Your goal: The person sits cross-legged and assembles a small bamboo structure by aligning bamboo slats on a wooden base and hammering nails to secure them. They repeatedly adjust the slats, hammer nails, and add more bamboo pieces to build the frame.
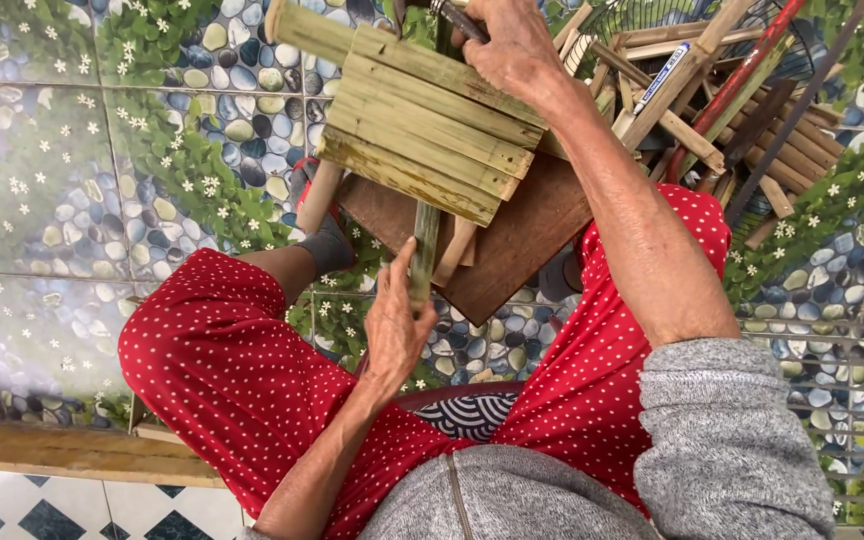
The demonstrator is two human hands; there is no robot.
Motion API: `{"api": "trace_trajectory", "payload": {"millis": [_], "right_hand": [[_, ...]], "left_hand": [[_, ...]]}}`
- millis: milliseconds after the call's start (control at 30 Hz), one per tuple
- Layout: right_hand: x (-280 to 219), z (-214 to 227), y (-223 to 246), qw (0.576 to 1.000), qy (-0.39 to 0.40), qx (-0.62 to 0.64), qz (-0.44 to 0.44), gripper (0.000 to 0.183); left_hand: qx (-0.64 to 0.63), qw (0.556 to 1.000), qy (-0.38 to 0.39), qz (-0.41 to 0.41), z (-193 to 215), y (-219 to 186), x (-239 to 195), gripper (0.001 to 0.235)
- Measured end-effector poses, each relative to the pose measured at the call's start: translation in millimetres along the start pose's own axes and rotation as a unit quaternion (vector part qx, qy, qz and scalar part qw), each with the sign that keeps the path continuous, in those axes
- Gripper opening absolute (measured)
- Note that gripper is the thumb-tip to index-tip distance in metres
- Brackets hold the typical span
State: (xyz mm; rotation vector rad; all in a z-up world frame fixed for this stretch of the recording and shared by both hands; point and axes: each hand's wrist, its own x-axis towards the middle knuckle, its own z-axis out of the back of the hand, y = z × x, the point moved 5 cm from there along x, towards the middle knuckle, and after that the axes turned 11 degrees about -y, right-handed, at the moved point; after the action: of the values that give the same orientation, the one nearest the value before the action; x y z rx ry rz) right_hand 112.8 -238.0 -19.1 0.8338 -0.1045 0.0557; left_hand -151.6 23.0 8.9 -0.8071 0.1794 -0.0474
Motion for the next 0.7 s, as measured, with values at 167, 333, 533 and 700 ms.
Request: {"api": "trace_trajectory", "payload": {"millis": [167, 333, 533, 700], "right_hand": [[-6, 9, -4, 0.999, -0.02, -0.022, -0.022, 0.01], [-18, 29, 3, 0.992, -0.067, -0.104, 0.004, 0.011], [-29, 33, 4, 0.995, -0.046, -0.084, -0.026, 0.012], [-26, 24, -5, 0.995, -0.072, -0.063, -0.012, 0.016]], "left_hand": [[0.052, 0.998, 0.02, -0.021, 19, 7, 19, 0.096], [0.136, 0.987, 0.085, 0.008, 38, -11, 35, 0.09], [0.093, 0.99, 0.101, 0.015, 44, -31, 46, 0.073], [0.202, 0.969, -0.044, -0.135, 33, -31, 41, 0.068]]}}
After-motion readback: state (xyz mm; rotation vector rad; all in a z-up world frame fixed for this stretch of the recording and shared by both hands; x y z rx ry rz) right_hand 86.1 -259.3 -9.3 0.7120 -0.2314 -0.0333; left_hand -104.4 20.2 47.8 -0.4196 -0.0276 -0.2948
